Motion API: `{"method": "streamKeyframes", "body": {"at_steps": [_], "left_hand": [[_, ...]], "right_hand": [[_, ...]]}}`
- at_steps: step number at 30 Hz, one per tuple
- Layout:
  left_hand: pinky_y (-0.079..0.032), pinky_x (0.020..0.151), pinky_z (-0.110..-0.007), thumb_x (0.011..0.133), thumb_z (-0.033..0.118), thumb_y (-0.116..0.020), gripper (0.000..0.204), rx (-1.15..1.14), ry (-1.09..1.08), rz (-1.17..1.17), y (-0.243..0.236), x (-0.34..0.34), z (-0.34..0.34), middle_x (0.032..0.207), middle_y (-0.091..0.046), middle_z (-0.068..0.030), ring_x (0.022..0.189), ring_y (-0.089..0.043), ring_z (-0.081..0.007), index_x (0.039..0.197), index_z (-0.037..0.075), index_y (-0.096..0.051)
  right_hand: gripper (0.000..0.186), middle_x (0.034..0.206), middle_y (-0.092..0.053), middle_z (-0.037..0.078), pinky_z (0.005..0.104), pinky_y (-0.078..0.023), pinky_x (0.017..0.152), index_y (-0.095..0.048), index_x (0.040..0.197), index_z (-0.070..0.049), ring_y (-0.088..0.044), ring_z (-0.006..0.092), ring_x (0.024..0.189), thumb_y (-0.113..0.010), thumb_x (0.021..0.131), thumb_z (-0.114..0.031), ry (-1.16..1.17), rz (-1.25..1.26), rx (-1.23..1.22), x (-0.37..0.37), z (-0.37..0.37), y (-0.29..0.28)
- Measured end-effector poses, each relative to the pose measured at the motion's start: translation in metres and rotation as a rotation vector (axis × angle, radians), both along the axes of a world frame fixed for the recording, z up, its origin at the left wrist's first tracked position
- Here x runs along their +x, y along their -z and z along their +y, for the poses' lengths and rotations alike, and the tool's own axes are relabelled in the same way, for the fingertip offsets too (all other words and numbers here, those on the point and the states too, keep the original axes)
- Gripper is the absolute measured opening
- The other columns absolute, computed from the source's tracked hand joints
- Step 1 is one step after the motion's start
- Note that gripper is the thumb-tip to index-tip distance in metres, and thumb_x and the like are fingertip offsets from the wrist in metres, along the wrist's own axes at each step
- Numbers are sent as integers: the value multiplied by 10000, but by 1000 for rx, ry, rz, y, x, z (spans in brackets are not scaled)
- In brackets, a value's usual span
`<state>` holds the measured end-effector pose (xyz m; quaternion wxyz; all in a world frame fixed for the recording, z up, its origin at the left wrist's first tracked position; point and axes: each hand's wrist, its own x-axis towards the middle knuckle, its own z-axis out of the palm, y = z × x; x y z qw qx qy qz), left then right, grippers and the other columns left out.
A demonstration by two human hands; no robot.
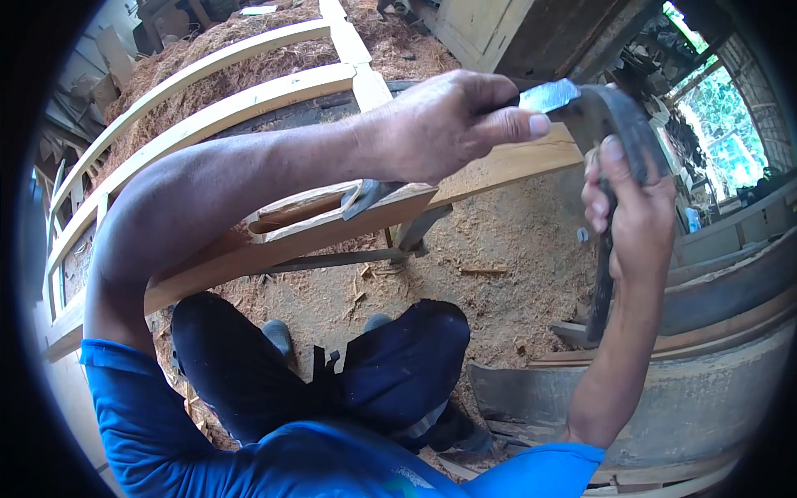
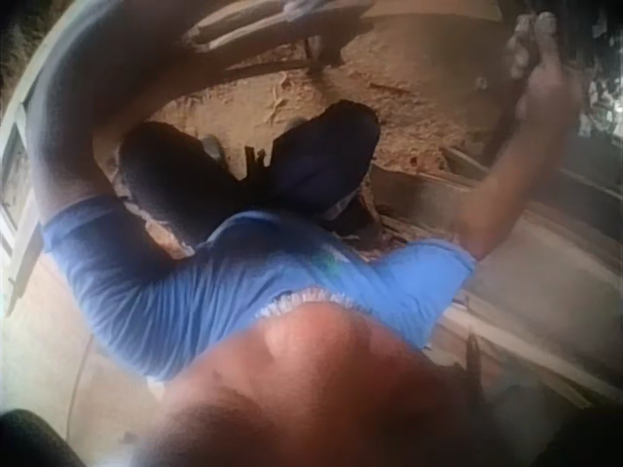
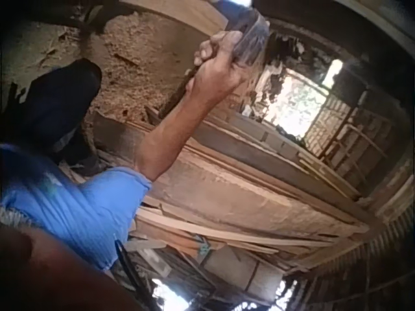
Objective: The person uses a chisel and hammer to carve a mortise into a wooden beam, then cleans out the debris by hand and uses a small piece of wood to check the fit.
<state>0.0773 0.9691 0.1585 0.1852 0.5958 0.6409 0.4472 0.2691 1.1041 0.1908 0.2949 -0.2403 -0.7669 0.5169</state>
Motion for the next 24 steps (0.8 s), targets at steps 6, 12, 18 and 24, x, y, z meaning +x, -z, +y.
{"method": "streamKeyframes", "body": {"at_steps": [6,12,18,24], "left_hand": [[-509,720,-415,985,666,-480,701,-48,-7,12,11,3,0,717,-576,-121,738,-621,-209,923,-16,-631],[-544,893,-444,1015,571,-501,662,-148,7,-6,-12,5,-11,887,-675,-218,946,-696,-304,1088,-72,-643],[-534,823,-442,1006,595,-504,662,3,-7,-46,2,2,-13,814,-636,-185,852,-667,-267,1039,-52,-636],[-513,742,-433,993,637,-500,669,-32,-9,-49,-3,0,-17,729,-583,-124,783,-635,-205,977,-20,-629]], "right_hand": [[226,849,-609,29,204,-346,454,-603,1125,-63,-485,58,570,-593,1035,-270,-10,84,-13,0,5,5],[228,833,-614,27,212,-346,435,-623,1106,-42,-485,59,551,-602,1032,-257,27,175,-137,4,15,2],[247,816,-620,20,201,-353,450,-625,1089,-54,-480,49,559,-602,1032,-294,15,140,-37,0,6,0],[268,808,-604,3,202,-337,414,-621,1026,-84,-470,41,534,-585,1038,-349,24,103,-38,-1,1,-3]]}}
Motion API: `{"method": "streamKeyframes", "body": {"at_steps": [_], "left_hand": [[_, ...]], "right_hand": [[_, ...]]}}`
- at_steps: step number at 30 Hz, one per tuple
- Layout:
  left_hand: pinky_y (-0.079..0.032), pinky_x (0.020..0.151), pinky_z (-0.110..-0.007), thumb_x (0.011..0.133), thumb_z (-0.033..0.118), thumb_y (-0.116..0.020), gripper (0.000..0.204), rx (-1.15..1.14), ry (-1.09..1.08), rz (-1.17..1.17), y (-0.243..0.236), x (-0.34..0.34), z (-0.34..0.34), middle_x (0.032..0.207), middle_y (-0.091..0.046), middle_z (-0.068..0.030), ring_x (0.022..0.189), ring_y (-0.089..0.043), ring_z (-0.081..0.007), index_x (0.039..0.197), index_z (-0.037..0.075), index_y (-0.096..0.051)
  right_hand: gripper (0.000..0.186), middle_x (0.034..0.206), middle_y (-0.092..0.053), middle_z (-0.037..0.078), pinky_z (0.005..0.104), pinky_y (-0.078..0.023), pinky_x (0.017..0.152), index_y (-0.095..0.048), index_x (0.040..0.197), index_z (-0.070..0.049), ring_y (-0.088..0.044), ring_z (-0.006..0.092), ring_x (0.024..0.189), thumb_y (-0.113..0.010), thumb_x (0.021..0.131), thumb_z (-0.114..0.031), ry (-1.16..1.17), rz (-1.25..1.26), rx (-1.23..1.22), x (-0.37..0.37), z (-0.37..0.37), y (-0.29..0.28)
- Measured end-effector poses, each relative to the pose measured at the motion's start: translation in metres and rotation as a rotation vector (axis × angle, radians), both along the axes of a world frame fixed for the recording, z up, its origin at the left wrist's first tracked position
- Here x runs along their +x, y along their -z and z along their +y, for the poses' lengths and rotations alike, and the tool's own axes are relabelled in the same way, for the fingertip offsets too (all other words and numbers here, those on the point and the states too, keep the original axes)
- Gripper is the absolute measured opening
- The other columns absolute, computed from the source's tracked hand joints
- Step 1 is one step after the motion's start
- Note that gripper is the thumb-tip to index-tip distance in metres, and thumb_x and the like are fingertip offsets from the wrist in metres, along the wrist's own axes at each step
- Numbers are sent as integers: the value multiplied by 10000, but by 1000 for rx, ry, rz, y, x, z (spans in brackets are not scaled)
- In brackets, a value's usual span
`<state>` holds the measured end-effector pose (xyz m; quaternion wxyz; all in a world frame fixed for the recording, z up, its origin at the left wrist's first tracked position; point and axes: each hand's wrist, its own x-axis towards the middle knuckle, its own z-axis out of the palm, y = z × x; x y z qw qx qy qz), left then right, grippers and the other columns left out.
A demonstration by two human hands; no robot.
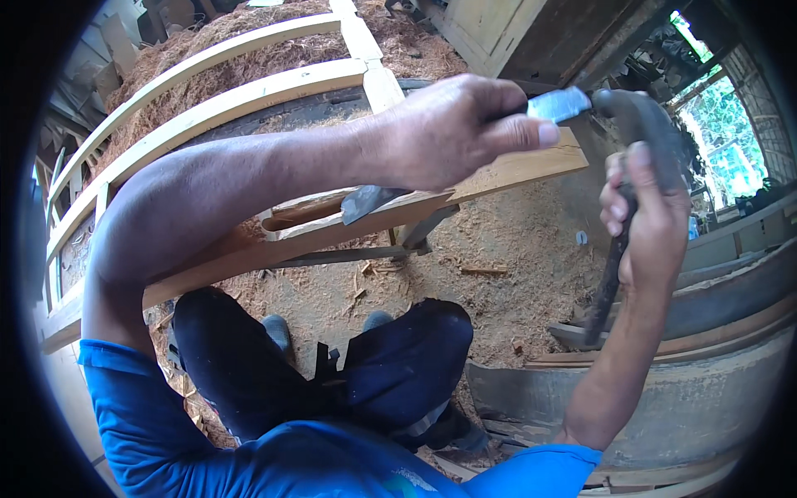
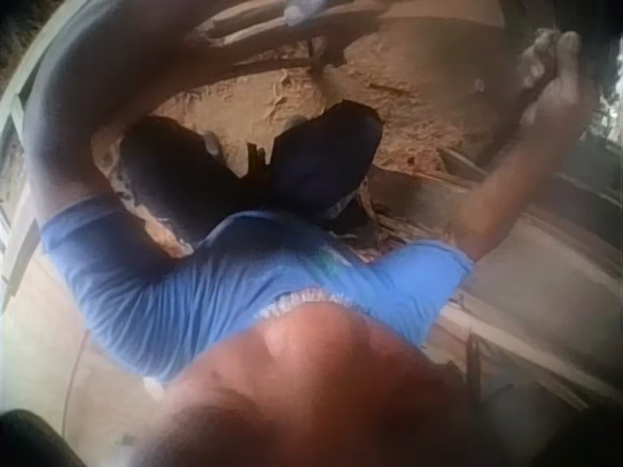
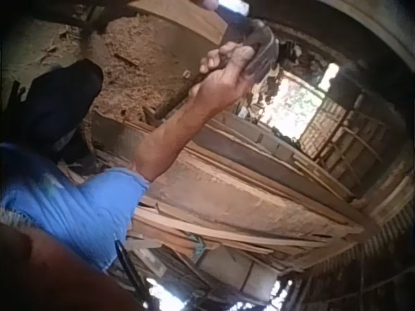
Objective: The person uses a chisel and hammer to carve a mortise into a wooden beam, then cleans out the debris by hand and uses a small piece of wood to check the fit.
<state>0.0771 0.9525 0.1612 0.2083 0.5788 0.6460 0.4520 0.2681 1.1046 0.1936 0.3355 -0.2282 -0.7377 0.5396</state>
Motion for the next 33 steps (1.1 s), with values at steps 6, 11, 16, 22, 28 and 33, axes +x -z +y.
{"method": "streamKeyframes", "body": {"at_steps": [6,11,16,22,28,33], "left_hand": [[-501,690,-430,995,648,-482,666,17,13,25,6,-2,-2,691,-550,-91,697,-590,-185,894,4,-614],[-480,652,-431,991,679,-447,692,-95,13,-2,1,1,-8,670,-514,-76,668,-569,-184,838,20,-592],[-478,665,-418,1001,677,-434,708,-55,67,62,3,3,-4,699,-533,-78,707,-576,-188,887,3,-614],[-491,590,-361,1028,612,-448,639,-138,75,41,9,-6,-4,691,-533,-33,628,-551,-140,1015,-2,-625],[-258,338,-221,1070,526,-411,512,-182,167,-533,-32,-23,-11,599,-358,82,423,-334,-25,1040,44,-581],[-259,349,-207,1064,546,-409,537,-141,138,-396,-60,-38,-18,613,-366,62,412,-320,-23,1067,40,-592]], "right_hand": [[228,838,-611,24,200,-351,431,-615,1051,-84,-472,47,541,-607,1028,-311,-24,-73,2,1,-8,4],[206,853,-621,48,201,-357,450,-607,1067,-68,-475,57,553,-619,1021,-268,-80,-139,27,-2,-19,2],[384,837,-590,20,191,-362,482,-564,1353,-65,-480,49,590,-579,1039,-286,34,75,-88,1,-3,3],[390,823,-549,14,180,-359,455,-471,1452,-173,-459,46,562,-500,1071,-253,-72,106,-225,13,-5,33],[520,924,-634,51,167,-386,447,-529,1471,-270,-486,41,601,-501,1012,-28,138,-173,-329,54,12,179],[380,1130,-696,198,381,-511,897,-636,1272,-78,-678,289,1058,-636,965,-304,27,-509,162,103,-13,445]]}}
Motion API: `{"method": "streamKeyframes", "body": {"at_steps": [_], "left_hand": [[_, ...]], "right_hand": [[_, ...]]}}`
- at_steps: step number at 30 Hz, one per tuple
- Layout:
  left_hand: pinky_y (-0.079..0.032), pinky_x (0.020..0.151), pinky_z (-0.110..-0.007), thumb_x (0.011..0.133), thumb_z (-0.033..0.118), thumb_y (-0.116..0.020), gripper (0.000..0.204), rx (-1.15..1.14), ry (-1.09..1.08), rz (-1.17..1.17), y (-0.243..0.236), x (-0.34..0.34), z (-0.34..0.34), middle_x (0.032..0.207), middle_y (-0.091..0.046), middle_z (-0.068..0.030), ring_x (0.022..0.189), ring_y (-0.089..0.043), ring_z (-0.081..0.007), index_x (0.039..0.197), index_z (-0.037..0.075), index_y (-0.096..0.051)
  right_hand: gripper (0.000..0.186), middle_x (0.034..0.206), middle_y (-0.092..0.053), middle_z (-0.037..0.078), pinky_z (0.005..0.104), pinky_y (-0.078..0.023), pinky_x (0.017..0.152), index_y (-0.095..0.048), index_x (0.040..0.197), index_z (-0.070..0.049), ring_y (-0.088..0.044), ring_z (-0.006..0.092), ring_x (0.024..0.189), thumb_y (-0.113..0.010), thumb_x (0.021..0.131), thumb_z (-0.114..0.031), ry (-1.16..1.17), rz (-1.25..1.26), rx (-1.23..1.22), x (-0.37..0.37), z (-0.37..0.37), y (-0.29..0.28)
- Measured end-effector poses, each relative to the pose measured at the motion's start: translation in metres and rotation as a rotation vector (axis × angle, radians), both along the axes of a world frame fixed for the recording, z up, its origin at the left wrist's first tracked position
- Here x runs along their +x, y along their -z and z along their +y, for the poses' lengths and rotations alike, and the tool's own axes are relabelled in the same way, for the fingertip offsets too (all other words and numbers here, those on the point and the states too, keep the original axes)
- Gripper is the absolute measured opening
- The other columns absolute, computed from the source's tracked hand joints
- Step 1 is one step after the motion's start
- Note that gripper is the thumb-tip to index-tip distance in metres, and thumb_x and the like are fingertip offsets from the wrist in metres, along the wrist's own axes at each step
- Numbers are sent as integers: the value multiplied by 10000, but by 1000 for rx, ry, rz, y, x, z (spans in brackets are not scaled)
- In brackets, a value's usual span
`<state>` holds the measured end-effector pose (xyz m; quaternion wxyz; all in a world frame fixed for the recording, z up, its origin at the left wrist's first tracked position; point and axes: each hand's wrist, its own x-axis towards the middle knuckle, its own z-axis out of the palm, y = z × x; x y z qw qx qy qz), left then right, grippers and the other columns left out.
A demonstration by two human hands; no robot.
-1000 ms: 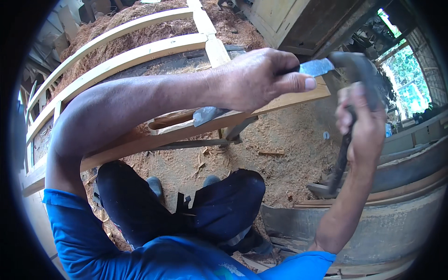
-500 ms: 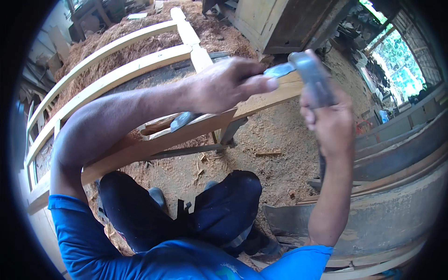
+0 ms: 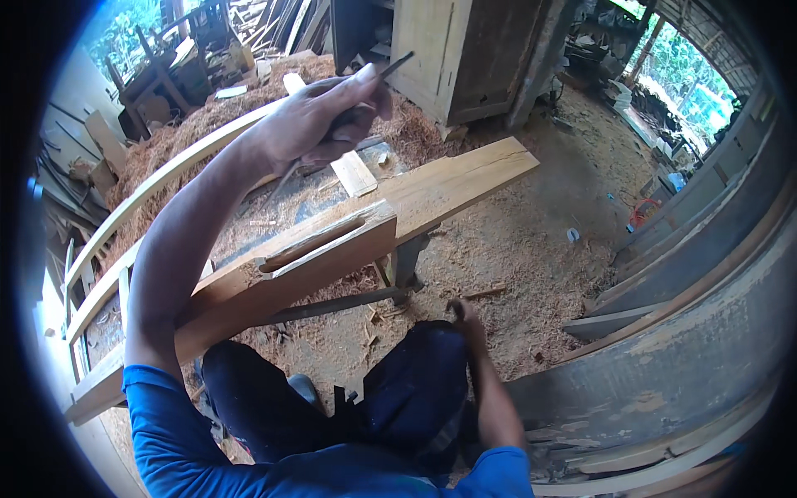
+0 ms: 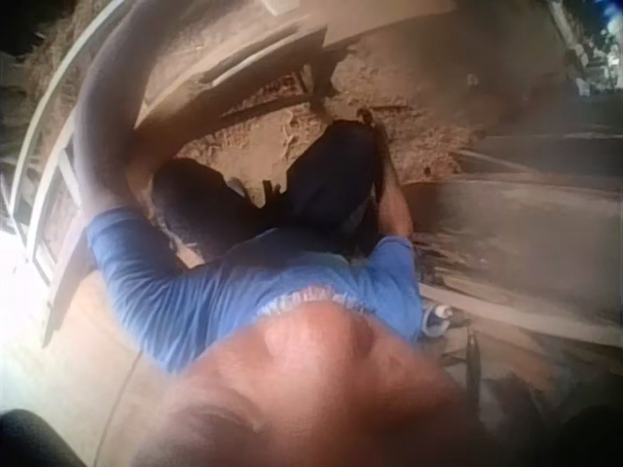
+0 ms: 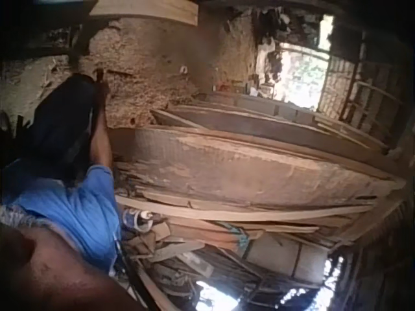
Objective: The person uses a chisel and hammer to carve a mortise into a wooden beam, then cleans out the debris by hand and uses a small piece of wood to check the fit.
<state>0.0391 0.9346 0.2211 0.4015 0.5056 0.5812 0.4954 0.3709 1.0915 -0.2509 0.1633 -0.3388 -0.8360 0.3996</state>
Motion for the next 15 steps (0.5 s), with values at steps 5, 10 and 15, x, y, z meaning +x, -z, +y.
{"method": "streamKeyframes", "body": {"at_steps": [5,10,15], "left_hand": [[-251,414,-209,1037,590,-450,555,-12,-88,382,0,-24,-20,640,-349,73,483,-312,-14,1036,53,-588],[-377,543,-319,1016,610,-483,607,146,-103,936,1,-29,-38,681,-398,16,584,-436,-126,984,11,-577],[-500,625,-416,897,319,-746,319,-47,-22,1243,-3,21,-84,791,-642,-122,663,-639,-282,1003,58,-596]], "right_hand": [[399,1035,-689,225,433,-516,843,-636,1204,-52,-678,352,988,-635,949,-358,-133,-456,-243,56,-74,138],[437,939,-682,252,485,-521,790,-636,1136,-25,-677,415,918,-633,932,-412,-94,-630,-253,88,-72,165],[399,904,-689,273,527,-516,731,-659,1100,36,-677,449,846,-588,982,-339,183,-174,243,-29,-21,-26]]}}
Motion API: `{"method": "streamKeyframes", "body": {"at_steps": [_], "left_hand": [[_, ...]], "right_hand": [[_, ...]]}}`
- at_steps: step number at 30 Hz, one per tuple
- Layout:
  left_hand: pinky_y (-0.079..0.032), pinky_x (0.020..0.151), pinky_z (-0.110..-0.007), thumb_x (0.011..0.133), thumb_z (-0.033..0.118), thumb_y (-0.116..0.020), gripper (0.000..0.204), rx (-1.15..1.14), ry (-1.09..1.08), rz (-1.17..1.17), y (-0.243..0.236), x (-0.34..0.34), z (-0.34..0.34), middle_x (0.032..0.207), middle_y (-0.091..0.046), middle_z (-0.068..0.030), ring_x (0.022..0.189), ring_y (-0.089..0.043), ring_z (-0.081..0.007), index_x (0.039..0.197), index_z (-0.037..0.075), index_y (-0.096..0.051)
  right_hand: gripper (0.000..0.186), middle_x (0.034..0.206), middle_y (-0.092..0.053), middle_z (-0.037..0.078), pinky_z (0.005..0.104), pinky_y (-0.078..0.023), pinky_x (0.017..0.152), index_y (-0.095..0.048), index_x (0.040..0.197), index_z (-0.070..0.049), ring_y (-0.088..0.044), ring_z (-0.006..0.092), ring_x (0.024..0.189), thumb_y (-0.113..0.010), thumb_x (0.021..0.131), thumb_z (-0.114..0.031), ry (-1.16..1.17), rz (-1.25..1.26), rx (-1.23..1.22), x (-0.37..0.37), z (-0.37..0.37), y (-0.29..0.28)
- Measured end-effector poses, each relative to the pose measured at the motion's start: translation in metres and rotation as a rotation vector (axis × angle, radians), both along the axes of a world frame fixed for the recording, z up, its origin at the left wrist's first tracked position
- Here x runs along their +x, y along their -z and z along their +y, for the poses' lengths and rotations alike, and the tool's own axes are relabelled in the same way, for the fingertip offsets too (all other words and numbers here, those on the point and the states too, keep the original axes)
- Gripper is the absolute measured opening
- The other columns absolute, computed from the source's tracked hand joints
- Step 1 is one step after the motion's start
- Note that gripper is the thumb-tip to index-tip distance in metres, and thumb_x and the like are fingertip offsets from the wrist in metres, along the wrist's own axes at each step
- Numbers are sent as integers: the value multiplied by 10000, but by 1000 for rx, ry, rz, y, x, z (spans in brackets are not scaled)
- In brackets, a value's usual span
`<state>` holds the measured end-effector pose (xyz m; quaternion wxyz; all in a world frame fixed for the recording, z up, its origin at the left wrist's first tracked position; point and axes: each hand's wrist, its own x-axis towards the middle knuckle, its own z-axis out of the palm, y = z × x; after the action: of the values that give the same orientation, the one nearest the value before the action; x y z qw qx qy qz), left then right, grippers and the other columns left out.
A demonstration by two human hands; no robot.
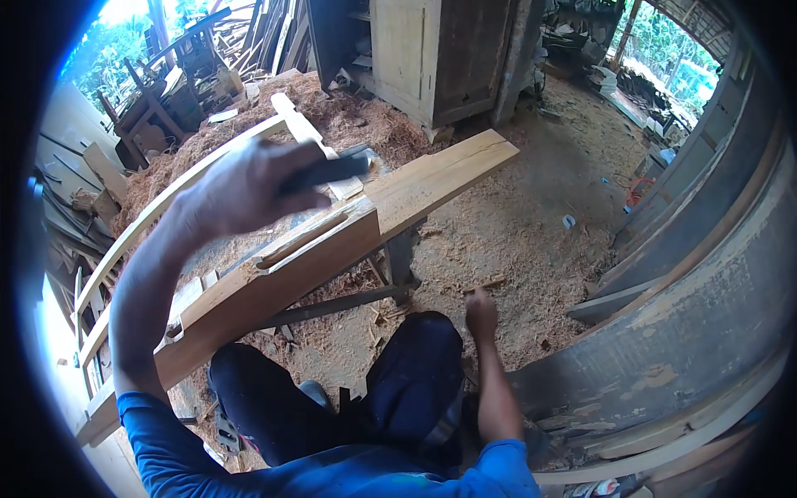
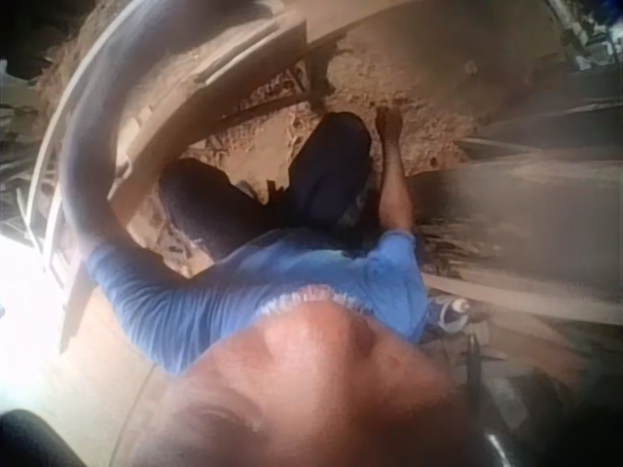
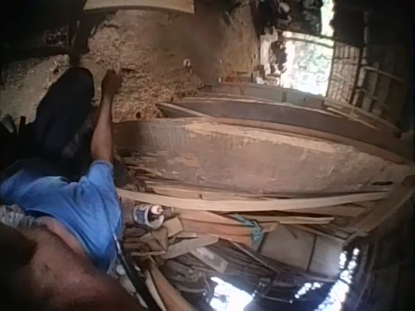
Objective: The person uses a chisel and hammer to carve a mortise into a wooden beam, then cleans out the debris by hand and uses a small piece of wood to check the fit.
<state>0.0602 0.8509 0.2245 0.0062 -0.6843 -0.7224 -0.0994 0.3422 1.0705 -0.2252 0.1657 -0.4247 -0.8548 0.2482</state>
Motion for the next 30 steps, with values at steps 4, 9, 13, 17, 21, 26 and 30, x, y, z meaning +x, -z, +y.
{"method": "streamKeyframes", "body": {"at_steps": [4,9,13,17,21,26,30], "left_hand": [[-560,558,-299,899,147,-654,68,98,556,549,10,77,3,735,-582,-25,647,-651,-175,907,124,-591],[-462,602,-306,793,223,-673,133,229,1053,369,90,140,9,774,-561,24,684,-586,-142,760,146,-570],[-457,704,-318,822,274,-629,154,264,1167,360,103,142,7,843,-525,20,779,-557,-143,854,157,-534],[-467,799,-369,827,296,-640,188,151,1087,132,73,101,6,949,-566,-32,891,-579,-210,915,142,-580],[-476,921,-444,894,456,-688,548,357,-69,-5,51,42,31,1082,-609,-177,1058,-592,-343,1186,-3,-623],[-540,843,-404,971,525,-600,581,-364,-106,-544,75,-3,68,953,-688,-170,940,-688,-280,1257,20,-603],[-511,909,-415,1022,396,-561,450,-315,91,-966,108,-25,62,1101,-618,-164,1042,-632,-304,1246,6,-555]], "right_hand": [[620,1113,-694,150,388,-573,877,-494,1423,30,-688,248,1033,-455,1062,-472,-187,870,-807,-12,2,-239],[714,1176,-673,185,422,-507,1006,-432,1451,69,-667,228,1084,-392,1060,-527,-764,627,-1405,-30,-70,-305],[407,1062,-667,125,341,-492,957,-546,1314,29,-629,186,1065,-525,1053,-282,-737,760,-1407,-28,-109,-301],[158,917,-662,103,305,-574,739,-574,1064,-75,-678,173,812,-541,1048,-229,-542,1093,-1575,-42,-112,-293],[184,830,-651,163,321,-489,377,-525,1133,-104,-575,210,462,-509,1061,-273,-109,1462,-1404,-37,-96,-297],[214,691,-587,156,314,-464,382,-503,1179,-70,-526,193,430,-449,1079,-251,-173,1328,-1268,-43,-99,-270],[231,663,-561,162,328,-450,381,-484,1180,-52,-496,203,414,-420,1084,-253,-50,1395,-1179,-69,-95,-256]]}}
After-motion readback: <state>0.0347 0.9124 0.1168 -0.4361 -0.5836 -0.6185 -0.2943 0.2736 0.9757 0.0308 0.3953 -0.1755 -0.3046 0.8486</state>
